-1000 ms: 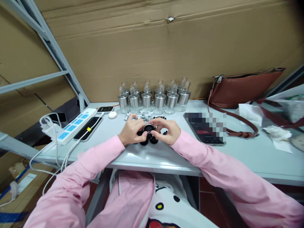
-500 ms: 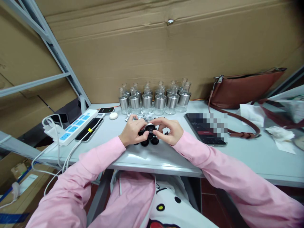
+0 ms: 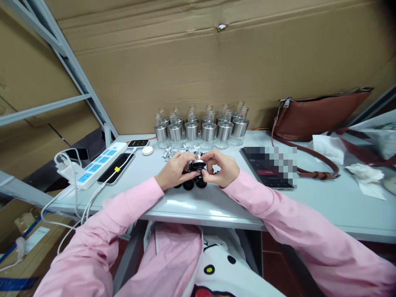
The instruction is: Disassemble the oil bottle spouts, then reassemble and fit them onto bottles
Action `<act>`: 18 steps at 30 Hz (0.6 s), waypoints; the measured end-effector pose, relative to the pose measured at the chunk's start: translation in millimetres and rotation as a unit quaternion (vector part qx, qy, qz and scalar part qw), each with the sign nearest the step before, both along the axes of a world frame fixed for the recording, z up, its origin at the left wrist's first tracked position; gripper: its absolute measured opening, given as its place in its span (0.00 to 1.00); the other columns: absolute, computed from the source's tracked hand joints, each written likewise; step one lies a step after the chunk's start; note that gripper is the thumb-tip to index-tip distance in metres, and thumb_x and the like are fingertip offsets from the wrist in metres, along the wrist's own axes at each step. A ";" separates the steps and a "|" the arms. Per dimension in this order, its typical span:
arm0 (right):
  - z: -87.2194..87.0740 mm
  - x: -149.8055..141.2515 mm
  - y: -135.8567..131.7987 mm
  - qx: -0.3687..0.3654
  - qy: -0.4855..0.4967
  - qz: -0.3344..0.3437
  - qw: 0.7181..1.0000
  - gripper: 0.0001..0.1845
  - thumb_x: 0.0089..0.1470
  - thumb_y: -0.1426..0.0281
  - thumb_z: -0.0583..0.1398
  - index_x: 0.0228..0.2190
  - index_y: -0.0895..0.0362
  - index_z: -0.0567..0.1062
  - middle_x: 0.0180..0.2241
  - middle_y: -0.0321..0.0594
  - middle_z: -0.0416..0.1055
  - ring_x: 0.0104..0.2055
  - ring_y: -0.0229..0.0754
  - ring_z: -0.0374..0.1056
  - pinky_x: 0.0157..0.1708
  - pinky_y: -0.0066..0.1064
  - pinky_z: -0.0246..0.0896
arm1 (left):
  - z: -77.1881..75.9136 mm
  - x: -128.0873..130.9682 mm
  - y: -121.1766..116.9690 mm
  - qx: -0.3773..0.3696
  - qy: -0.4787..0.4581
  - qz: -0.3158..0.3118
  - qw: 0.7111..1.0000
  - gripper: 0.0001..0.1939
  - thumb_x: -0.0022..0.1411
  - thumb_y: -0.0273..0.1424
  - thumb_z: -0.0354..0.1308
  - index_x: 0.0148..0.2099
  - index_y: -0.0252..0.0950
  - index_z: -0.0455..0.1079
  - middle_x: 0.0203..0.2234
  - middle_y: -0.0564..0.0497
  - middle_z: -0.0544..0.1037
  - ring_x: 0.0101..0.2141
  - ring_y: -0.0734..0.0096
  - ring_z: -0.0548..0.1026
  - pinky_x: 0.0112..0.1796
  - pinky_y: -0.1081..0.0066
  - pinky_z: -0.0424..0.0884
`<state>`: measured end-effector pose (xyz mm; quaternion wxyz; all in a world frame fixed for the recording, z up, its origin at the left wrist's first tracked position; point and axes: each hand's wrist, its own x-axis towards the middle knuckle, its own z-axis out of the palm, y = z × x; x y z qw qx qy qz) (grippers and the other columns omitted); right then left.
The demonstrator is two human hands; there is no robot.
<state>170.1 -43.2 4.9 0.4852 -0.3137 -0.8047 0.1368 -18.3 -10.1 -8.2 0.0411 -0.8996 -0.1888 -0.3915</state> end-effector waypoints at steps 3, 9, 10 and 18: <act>-0.9 -0.4 -0.4 0.014 -0.003 0.004 1.000 0.12 0.39 0.75 0.56 0.31 0.55 0.62 0.13 0.23 0.57 0.14 0.29 0.58 0.20 0.23 0.58 | -1.7 0.1 0.3 -0.011 -0.009 -0.013 1.000 0.15 0.61 0.41 0.51 0.45 0.37 0.57 0.38 0.47 0.72 0.25 0.75 0.68 0.36 0.66 0.67; -8.3 0.0 5.7 0.053 0.007 0.002 0.999 0.11 0.40 0.74 0.57 0.30 0.55 0.62 0.13 0.24 0.57 0.15 0.31 0.58 0.21 0.24 0.60 | -3.7 3.4 -2.3 -0.084 -0.039 -0.068 0.993 0.16 0.62 0.37 0.51 0.49 0.38 0.54 0.40 0.47 0.67 0.26 0.78 0.68 0.33 0.70 0.70; -7.4 0.3 7.4 0.052 0.002 0.004 0.999 0.10 0.41 0.74 0.57 0.30 0.56 0.63 0.13 0.25 0.59 0.16 0.31 0.59 0.22 0.24 0.60 | -3.9 3.3 -2.0 -0.086 -0.048 -0.065 0.993 0.16 0.62 0.36 0.52 0.49 0.38 0.54 0.40 0.47 0.66 0.28 0.77 0.69 0.33 0.70 0.70; 36.2 18.1 31.2 -0.032 -0.124 0.028 0.991 0.12 0.52 0.64 0.55 0.32 0.58 0.74 0.24 0.37 0.74 0.23 0.34 0.69 0.28 0.25 0.62 | -4.6 1.7 4.4 -0.055 -0.082 -0.047 0.994 0.14 0.59 0.30 0.55 0.46 0.37 0.56 0.39 0.46 0.67 0.40 0.68 0.70 0.40 0.66 0.69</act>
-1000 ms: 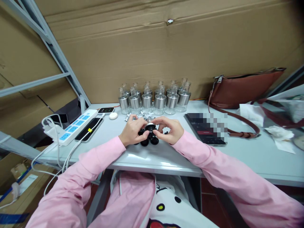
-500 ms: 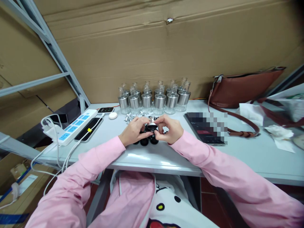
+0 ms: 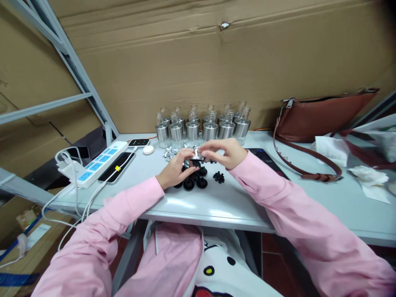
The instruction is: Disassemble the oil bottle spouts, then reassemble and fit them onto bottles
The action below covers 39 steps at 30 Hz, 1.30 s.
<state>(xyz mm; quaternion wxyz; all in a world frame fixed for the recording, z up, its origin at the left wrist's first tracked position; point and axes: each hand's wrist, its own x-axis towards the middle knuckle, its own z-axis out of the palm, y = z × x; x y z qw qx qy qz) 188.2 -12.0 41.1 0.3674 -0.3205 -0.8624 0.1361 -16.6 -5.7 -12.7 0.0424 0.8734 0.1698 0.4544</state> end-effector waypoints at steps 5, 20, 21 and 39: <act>-6.3 27.5 31.1 0.046 -0.151 -0.218 0.963 0.07 0.48 0.71 0.57 0.29 0.56 0.77 0.27 0.38 0.75 0.29 0.40 0.69 0.30 0.29 0.59 | -3.3 -1.6 1.1 -0.006 0.017 -0.018 1.000 0.15 0.58 0.25 0.54 0.45 0.37 0.54 0.39 0.46 0.69 0.43 0.67 0.70 0.43 0.64 0.69; -43.2 22.0 41.6 -0.050 -0.360 -0.199 0.910 0.10 0.45 0.73 0.61 0.33 0.53 0.78 0.33 0.40 0.72 0.39 0.44 0.63 0.31 0.30 0.50 | 6.4 -2.2 -3.6 0.110 0.074 0.035 0.991 0.16 0.58 0.25 0.52 0.49 0.37 0.59 0.41 0.46 0.71 0.38 0.69 0.72 0.40 0.66 0.68; -43.2 22.2 41.2 -0.047 -0.359 -0.200 0.911 0.10 0.45 0.73 0.61 0.32 0.54 0.78 0.33 0.40 0.72 0.38 0.44 0.63 0.31 0.30 0.50 | 6.4 -2.1 -3.7 0.111 0.074 0.036 0.990 0.16 0.58 0.25 0.52 0.49 0.37 0.59 0.41 0.46 0.71 0.38 0.69 0.72 0.40 0.66 0.68; -53.3 28.1 47.4 -0.026 -0.320 -0.147 0.936 0.05 0.42 0.72 0.60 0.24 0.56 0.77 0.27 0.40 0.70 0.34 0.41 0.63 0.29 0.29 0.52 | 6.5 -2.2 -5.4 0.103 0.072 0.029 0.992 0.17 0.56 0.23 0.52 0.49 0.35 0.60 0.42 0.44 0.71 0.41 0.67 0.72 0.41 0.65 0.69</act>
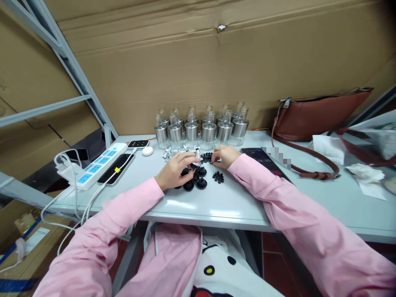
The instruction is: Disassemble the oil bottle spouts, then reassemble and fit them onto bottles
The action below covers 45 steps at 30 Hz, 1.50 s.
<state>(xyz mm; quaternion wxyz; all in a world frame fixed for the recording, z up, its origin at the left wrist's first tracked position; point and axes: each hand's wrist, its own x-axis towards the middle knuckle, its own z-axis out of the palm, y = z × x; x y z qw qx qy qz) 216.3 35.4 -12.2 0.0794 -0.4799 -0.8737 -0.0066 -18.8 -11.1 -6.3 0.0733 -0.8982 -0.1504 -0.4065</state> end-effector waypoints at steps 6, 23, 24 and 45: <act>24.2 6.0 -10.6 -0.077 0.307 0.092 0.944 0.10 0.44 0.64 0.60 0.25 0.58 0.74 0.26 0.38 0.68 0.28 0.36 0.62 0.29 0.29 0.56 | -0.2 0.8 0.9 0.016 0.006 0.016 1.000 0.16 0.57 0.25 0.52 0.49 0.37 0.60 0.41 0.45 0.72 0.42 0.67 0.71 0.40 0.65 0.68; 27.3 -31.9 -36.6 -0.373 0.690 0.039 0.619 0.21 0.22 0.64 0.72 0.22 0.58 0.73 0.17 0.30 0.68 0.19 0.30 0.63 0.20 0.24 0.59 | -0.9 1.4 0.2 0.045 0.013 0.019 0.999 0.14 0.56 0.24 0.53 0.46 0.38 0.63 0.41 0.46 0.72 0.39 0.68 0.71 0.39 0.67 0.69; 27.1 -32.2 -36.9 -0.378 0.690 0.034 0.617 0.21 0.21 0.64 0.73 0.22 0.58 0.73 0.17 0.30 0.68 0.19 0.30 0.63 0.20 0.24 0.59 | -0.7 1.6 0.2 0.046 0.012 0.017 0.999 0.14 0.56 0.24 0.53 0.46 0.38 0.63 0.41 0.46 0.72 0.39 0.68 0.72 0.38 0.67 0.70; 29.8 -27.9 -37.9 -0.391 0.638 0.046 0.661 0.20 0.25 0.62 0.71 0.21 0.60 0.72 0.15 0.29 0.63 0.16 0.26 0.52 0.17 0.24 0.46 | 2.0 1.6 -1.4 0.055 0.036 0.014 0.998 0.13 0.55 0.25 0.52 0.44 0.38 0.66 0.37 0.47 0.73 0.37 0.69 0.72 0.37 0.68 0.68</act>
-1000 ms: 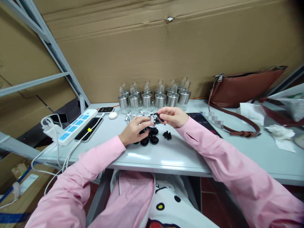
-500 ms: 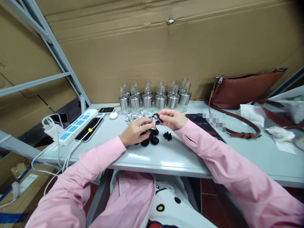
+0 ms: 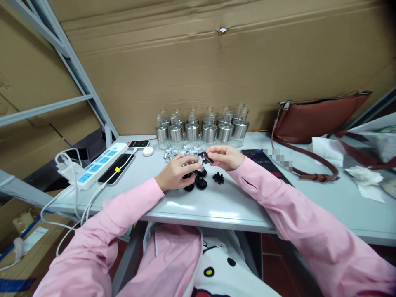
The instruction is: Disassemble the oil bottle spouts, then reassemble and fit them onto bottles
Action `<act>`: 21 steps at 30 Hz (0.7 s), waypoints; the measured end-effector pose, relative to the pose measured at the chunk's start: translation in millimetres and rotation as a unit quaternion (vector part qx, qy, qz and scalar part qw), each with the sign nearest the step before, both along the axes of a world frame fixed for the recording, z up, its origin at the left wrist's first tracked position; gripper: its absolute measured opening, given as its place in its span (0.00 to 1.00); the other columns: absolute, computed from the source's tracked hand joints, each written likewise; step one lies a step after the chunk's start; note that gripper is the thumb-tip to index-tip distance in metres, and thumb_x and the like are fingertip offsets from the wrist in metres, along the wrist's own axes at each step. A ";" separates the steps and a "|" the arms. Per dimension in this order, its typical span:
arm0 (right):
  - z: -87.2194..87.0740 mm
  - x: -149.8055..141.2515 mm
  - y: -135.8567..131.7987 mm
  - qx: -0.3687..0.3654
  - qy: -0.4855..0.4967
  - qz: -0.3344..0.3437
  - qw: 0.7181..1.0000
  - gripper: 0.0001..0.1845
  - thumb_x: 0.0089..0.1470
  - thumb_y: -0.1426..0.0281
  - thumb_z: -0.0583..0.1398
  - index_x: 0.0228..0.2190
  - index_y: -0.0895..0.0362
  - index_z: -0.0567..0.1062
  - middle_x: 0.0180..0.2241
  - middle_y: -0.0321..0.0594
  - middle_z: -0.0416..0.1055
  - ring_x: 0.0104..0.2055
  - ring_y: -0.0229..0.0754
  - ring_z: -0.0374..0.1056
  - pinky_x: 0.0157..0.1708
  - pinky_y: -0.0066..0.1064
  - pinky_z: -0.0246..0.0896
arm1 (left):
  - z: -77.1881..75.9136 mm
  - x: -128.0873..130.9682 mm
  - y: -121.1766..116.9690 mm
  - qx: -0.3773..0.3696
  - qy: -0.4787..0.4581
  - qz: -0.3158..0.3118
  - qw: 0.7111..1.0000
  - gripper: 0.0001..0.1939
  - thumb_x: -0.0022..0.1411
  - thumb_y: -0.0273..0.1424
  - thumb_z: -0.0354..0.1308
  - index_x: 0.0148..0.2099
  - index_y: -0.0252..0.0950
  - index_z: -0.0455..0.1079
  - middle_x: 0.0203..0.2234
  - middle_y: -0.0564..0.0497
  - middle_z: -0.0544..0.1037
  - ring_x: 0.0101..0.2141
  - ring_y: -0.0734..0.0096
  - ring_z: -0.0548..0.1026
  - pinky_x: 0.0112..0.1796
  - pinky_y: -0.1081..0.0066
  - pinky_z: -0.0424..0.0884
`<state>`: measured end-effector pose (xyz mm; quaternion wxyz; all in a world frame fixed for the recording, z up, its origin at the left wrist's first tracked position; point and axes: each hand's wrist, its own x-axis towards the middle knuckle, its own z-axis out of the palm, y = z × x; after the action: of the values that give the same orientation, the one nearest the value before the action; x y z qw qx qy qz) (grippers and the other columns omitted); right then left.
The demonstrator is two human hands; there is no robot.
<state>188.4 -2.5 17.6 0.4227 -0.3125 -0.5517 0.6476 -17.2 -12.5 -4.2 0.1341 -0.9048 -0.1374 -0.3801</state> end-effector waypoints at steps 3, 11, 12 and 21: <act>0.0 -0.1 0.0 0.000 0.003 0.001 1.000 0.20 0.25 0.61 0.71 0.21 0.59 0.72 0.16 0.29 0.64 0.16 0.26 0.52 0.17 0.24 0.47 | 1.1 0.1 -0.1 0.006 0.006 -0.005 1.000 0.13 0.55 0.25 0.51 0.44 0.38 0.65 0.38 0.47 0.73 0.38 0.70 0.72 0.37 0.69 0.68; -2.5 0.6 1.8 -0.026 -0.010 0.003 1.000 0.22 0.22 0.61 0.72 0.21 0.60 0.73 0.15 0.29 0.64 0.16 0.27 0.53 0.17 0.24 0.45 | 0.5 -0.8 1.4 0.042 0.017 0.010 0.999 0.13 0.55 0.24 0.52 0.44 0.37 0.65 0.38 0.47 0.74 0.37 0.70 0.72 0.40 0.67 0.66; -1.7 0.3 1.5 -0.028 -0.003 -0.001 1.000 0.22 0.22 0.61 0.72 0.21 0.60 0.73 0.15 0.29 0.65 0.16 0.26 0.53 0.17 0.24 0.45 | 0.3 -0.8 1.5 0.042 0.018 0.013 0.999 0.13 0.55 0.24 0.52 0.44 0.37 0.65 0.38 0.47 0.74 0.37 0.70 0.72 0.41 0.67 0.65; -0.5 1.2 2.2 -0.050 -0.004 -0.003 0.999 0.22 0.20 0.62 0.73 0.21 0.60 0.74 0.13 0.28 0.63 0.14 0.26 0.53 0.16 0.23 0.44 | 2.5 1.0 -1.8 0.051 0.036 0.034 0.997 0.13 0.55 0.24 0.50 0.43 0.39 0.65 0.38 0.50 0.75 0.35 0.71 0.72 0.43 0.63 0.57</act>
<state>189.7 -0.3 17.1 0.4064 -0.3375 -0.5197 0.6715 -16.2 -14.3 -1.7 0.1980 -0.9048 -0.1434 -0.3487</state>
